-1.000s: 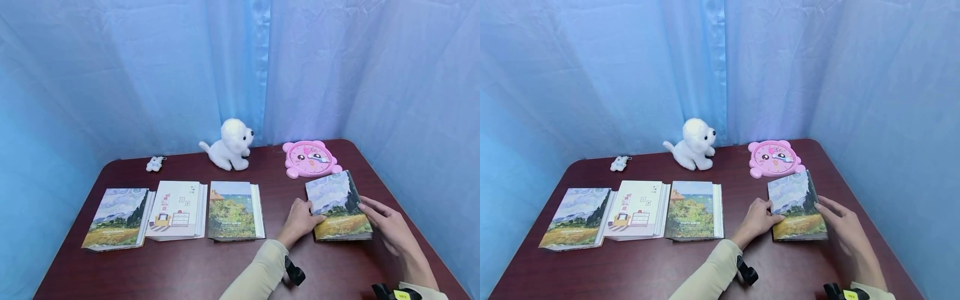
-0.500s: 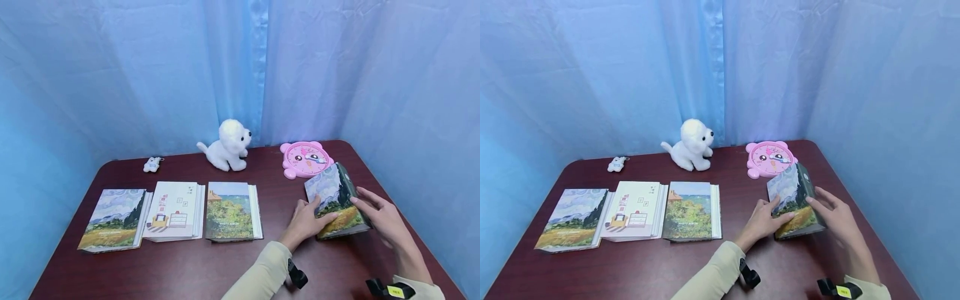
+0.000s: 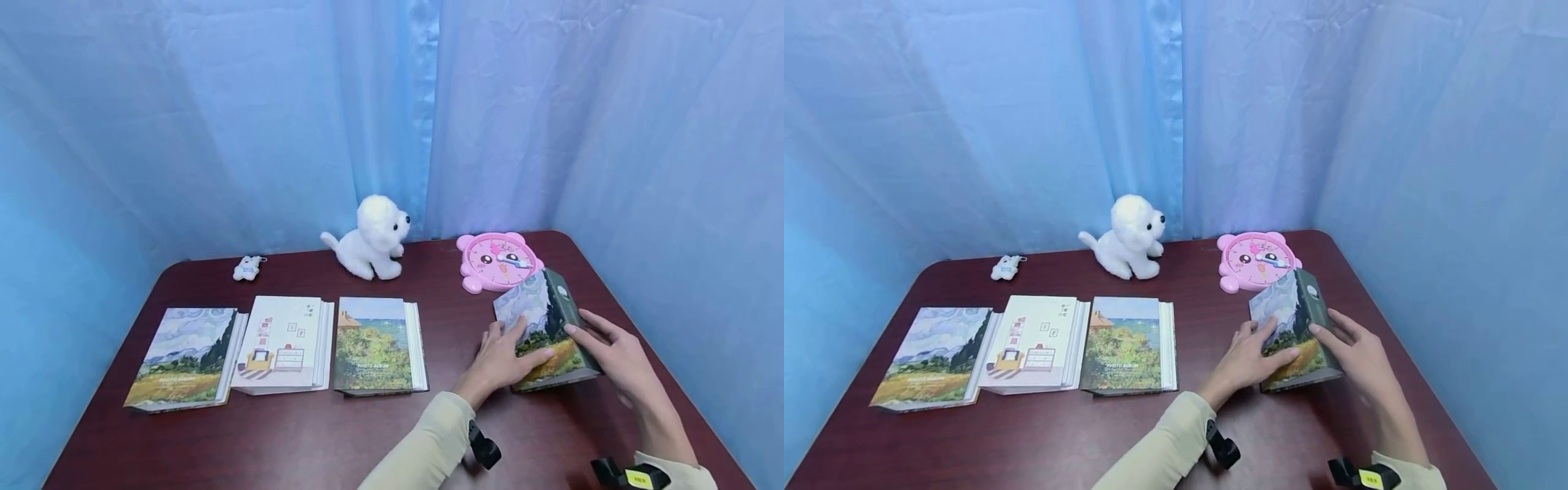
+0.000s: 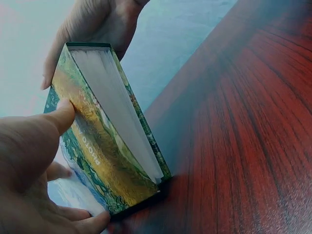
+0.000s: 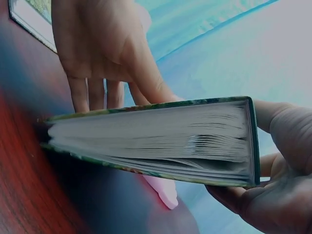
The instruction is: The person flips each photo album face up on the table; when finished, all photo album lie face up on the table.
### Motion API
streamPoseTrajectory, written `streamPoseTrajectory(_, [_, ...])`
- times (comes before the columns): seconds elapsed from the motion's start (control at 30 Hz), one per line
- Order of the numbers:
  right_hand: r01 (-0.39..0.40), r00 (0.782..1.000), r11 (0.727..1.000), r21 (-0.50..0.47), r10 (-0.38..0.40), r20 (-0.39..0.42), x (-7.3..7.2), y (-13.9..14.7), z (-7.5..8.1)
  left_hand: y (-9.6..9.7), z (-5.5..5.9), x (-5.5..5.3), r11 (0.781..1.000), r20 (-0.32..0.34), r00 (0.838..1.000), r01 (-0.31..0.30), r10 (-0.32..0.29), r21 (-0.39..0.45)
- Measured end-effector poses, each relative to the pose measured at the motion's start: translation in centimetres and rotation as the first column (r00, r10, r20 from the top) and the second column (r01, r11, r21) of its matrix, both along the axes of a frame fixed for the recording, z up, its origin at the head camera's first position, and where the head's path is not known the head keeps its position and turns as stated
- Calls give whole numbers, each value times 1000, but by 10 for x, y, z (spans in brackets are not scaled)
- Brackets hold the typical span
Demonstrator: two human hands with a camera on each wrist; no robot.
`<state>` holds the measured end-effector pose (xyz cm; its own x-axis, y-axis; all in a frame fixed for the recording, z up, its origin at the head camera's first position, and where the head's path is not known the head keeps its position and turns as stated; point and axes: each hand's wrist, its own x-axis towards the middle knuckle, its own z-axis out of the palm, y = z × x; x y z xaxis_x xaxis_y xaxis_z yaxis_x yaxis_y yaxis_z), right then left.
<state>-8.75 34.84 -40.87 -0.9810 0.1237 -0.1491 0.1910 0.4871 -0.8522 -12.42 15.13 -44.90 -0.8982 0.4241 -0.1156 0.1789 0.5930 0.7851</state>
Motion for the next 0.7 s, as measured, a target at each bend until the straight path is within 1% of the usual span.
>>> streamPoseTrajectory(0.13, [15,998,1000,8,-15,-54,1,-3,1,0,-2,-1,996,44,999,18,-22,83])
streamPoseTrajectory(0.2, [29,997,999,23,-27,-75,1,-5,2,-1,-4,-2,994,54,998,20,-26,112])
streamPoseTrajectory(0.3, [46,994,998,40,-42,-97,0,-7,3,-1,-5,-4,988,26,999,28,-32,151])
streamPoseTrajectory(0.4, [52,991,998,24,-49,-121,-2,-9,5,-3,-6,-8,981,-14,999,47,-45,190])
streamPoseTrajectory(0.47, [48,989,999,-15,-49,-139,-4,-11,6,-4,-6,-11,973,-31,998,60,-54,221])
streamPoseTrajectory(0.57, [30,985,993,-115,-50,-168,-5,-15,8,-7,-4,-12,959,-8,998,62,-62,275])
streamPoseTrajectory(0.67, [9,980,972,-236,-56,-193,-7,-21,10,-9,-3,-13,938,20,998,48,-58,342])
streamPoseTrajectory(0.7, [2,978,966,-257,-56,-202,-8,-23,10,-9,-3,-13,931,29,998,39,-53,362])
